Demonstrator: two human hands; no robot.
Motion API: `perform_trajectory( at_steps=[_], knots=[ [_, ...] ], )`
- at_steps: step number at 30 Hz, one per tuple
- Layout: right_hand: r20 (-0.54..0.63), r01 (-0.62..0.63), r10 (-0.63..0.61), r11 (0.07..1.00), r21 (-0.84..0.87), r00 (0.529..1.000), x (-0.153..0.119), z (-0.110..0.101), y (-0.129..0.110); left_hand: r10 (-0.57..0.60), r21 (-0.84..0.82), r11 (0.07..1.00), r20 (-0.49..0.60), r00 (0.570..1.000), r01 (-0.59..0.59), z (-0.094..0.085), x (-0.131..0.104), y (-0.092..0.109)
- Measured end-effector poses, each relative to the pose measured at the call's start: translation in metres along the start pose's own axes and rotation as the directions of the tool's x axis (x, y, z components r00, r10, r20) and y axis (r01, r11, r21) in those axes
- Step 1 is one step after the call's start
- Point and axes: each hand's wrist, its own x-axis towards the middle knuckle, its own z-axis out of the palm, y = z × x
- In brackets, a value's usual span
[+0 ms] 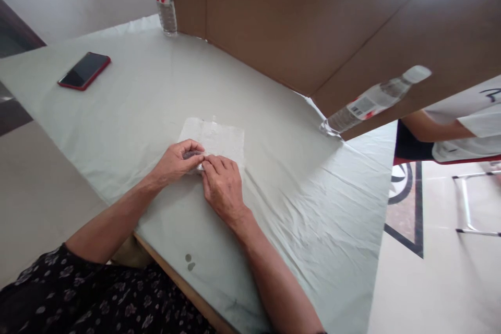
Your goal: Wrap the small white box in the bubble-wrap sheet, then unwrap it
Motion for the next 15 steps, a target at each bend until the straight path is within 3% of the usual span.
perform_trajectory(
  at_steps=[10, 15],
  knots=[
    [0.092, -0.024, 0.034, 0.995, -0.100, 0.995, 0.001, -0.001, -0.001, 0.018, 0.125, 0.992, -0.048, 0.999, -0.012, -0.012, -0.005, 0.003],
    [0.107, -0.026, 0.037, 0.994, -0.103, 0.994, 0.001, 0.000, -0.001, -0.026, 0.189, 0.981, -0.102, 0.994, 0.045, -0.027, -0.011, 0.002]
  ],
)
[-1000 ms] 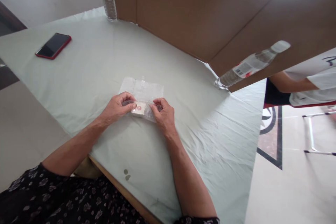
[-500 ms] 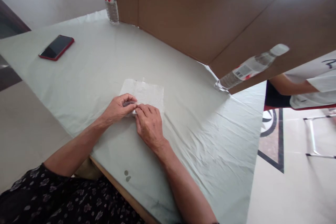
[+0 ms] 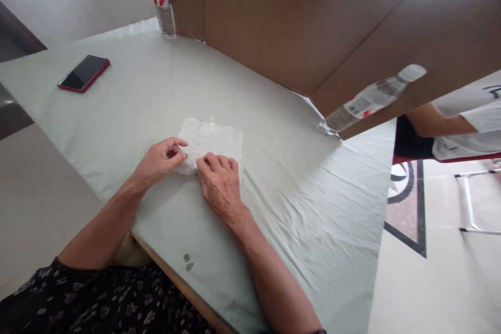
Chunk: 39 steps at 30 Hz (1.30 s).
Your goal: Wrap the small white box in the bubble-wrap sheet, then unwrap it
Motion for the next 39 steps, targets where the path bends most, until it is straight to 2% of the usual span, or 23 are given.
perform_trajectory(
  at_steps=[4, 8, 11, 15, 18, 21, 25, 29, 36, 39],
  knots=[
    [0.000, 0.002, -0.002, 1.000, -0.017, 1.000, -0.001, 0.003, 0.000, -0.020, 0.082, 0.996, -0.039, 0.999, 0.024, -0.012, -0.002, -0.005],
    [-0.005, 0.010, -0.010, 0.999, -0.032, 1.000, -0.001, 0.006, -0.001, -0.110, 0.219, 0.967, -0.092, 0.990, 0.128, -0.021, -0.006, -0.007],
    [-0.010, 0.012, -0.012, 0.999, -0.035, 1.000, -0.001, 0.006, -0.001, -0.194, 0.294, 0.934, -0.054, 0.980, 0.201, -0.027, -0.011, -0.004],
    [0.005, 0.003, -0.003, 0.999, -0.032, 1.000, 0.000, 0.006, -0.001, -0.213, 0.328, 0.921, -0.035, 0.976, 0.212, -0.029, -0.015, -0.003],
    [0.010, 0.003, -0.002, 0.999, -0.034, 1.000, 0.000, 0.006, -0.002, -0.211, 0.285, 0.934, -0.038, 0.977, 0.213, -0.023, -0.011, -0.004],
    [0.006, 0.006, -0.006, 0.999, -0.048, 1.000, 0.000, 0.007, -0.003, -0.214, 0.160, 0.965, 0.009, 0.977, 0.210, -0.015, -0.006, -0.003],
    [-0.010, 0.010, -0.010, 0.998, -0.060, 1.000, 0.000, 0.009, -0.002, -0.295, 0.025, 0.955, -0.010, 0.955, 0.295, -0.005, -0.004, 0.004],
    [-0.025, 0.011, -0.013, 0.998, -0.063, 1.000, 0.000, 0.010, -0.003, -0.364, -0.055, 0.929, 0.034, 0.931, 0.366, -0.003, -0.005, 0.013],
    [-0.030, 0.013, -0.015, 0.998, -0.061, 0.999, -0.001, 0.010, -0.003, -0.265, 0.013, 0.964, 0.115, 0.957, 0.265, -0.002, -0.001, 0.011],
    [-0.032, 0.018, -0.021, 0.997, -0.072, 0.999, -0.001, 0.010, -0.003, -0.207, 0.114, 0.974, 0.085, 0.975, 0.197, 0.000, 0.002, 0.010]
  ],
)
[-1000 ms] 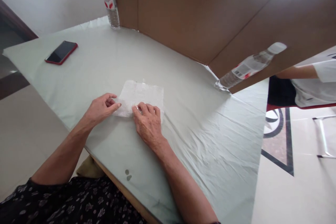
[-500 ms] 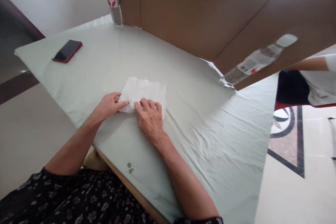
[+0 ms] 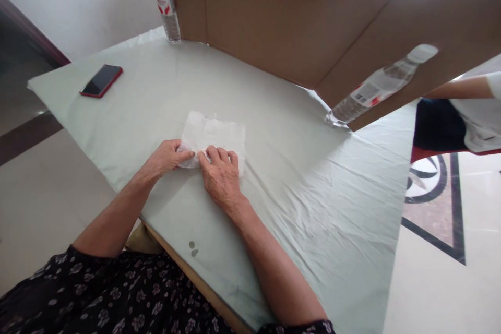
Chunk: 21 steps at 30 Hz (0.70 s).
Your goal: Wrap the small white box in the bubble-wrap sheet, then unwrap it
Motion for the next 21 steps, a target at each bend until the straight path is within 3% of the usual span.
perform_trajectory(
  at_steps=[4, 6, 10, 14, 21],
  knots=[
    [0.007, 0.000, 0.000, 1.000, -0.014, 1.000, 0.000, 0.000, 0.000, 0.040, 0.172, 0.985, -0.079, 0.996, -0.026, 0.003, 0.003, 0.003],
    [0.007, 0.001, -0.001, 1.000, -0.023, 1.000, 0.000, 0.001, 0.000, 0.016, 0.162, 0.987, -0.090, 0.996, -0.001, 0.005, 0.003, 0.006],
    [-0.004, 0.009, -0.009, 0.999, -0.036, 1.000, 0.000, 0.001, -0.001, -0.062, -0.122, 0.991, -0.040, 0.997, 0.057, 0.010, 0.001, 0.010],
    [0.000, 0.007, -0.007, 0.999, -0.034, 1.000, 0.000, 0.002, -0.001, -0.106, -0.396, 0.914, -0.012, 0.994, 0.093, 0.016, 0.000, 0.013],
    [-0.003, 0.006, -0.006, 0.999, -0.041, 1.000, 0.000, 0.000, -0.002, -0.120, -0.502, 0.857, 0.015, 0.993, 0.112, 0.019, 0.001, 0.021]
  ],
)
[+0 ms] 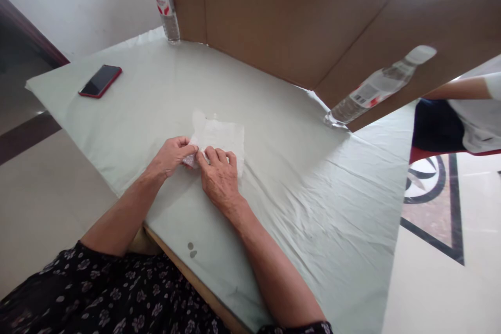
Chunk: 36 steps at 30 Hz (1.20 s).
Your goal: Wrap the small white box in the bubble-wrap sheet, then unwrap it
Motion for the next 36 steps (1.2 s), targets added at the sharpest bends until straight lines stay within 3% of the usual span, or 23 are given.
perform_trajectory(
  at_steps=[5, 12, 20, 23, 28, 31, 34, 36],
  knots=[
    [0.011, -0.008, 0.007, 0.998, 0.062, 1.000, 0.001, -0.004, 0.000, 0.020, -0.004, 1.000, 0.015, 1.000, -0.020, 0.001, -0.002, 0.003],
    [0.074, -0.049, 0.036, 0.981, 0.188, 0.997, 0.002, -0.012, 0.004, 0.018, -0.013, 1.000, 0.218, 0.976, -0.016, -0.011, -0.010, 0.011],
    [0.080, -0.074, 0.053, 0.950, 0.302, 0.995, 0.004, -0.017, 0.013, 0.160, 0.136, 0.966, 0.353, 0.922, -0.219, -0.017, -0.010, 0.007],
    [0.060, -0.075, 0.057, 0.932, 0.355, 0.997, 0.005, -0.017, 0.017, 0.250, 0.310, 0.876, 0.367, 0.896, -0.371, -0.014, -0.013, 0.006],
    [0.005, -0.104, 0.117, 0.865, 0.490, 0.993, 0.006, -0.030, 0.033, 0.477, 0.617, 0.529, 0.352, 0.805, -0.583, -0.006, -0.016, -0.001],
    [0.012, -0.287, 0.321, 0.831, 0.476, 0.947, -0.003, -0.045, 0.050, 0.548, 0.666, 0.381, 0.395, 0.737, -0.641, -0.006, -0.014, -0.006],
    [0.217, -0.570, 0.530, 0.724, 0.387, 0.820, -0.018, -0.051, 0.065, 0.597, 0.635, 0.311, 0.449, 0.665, -0.708, -0.007, -0.010, -0.010],
    [0.335, -0.680, 0.593, 0.663, 0.312, 0.732, -0.025, -0.048, 0.070, 0.621, 0.612, 0.277, 0.475, 0.624, -0.741, -0.008, -0.008, -0.013]
  ],
)
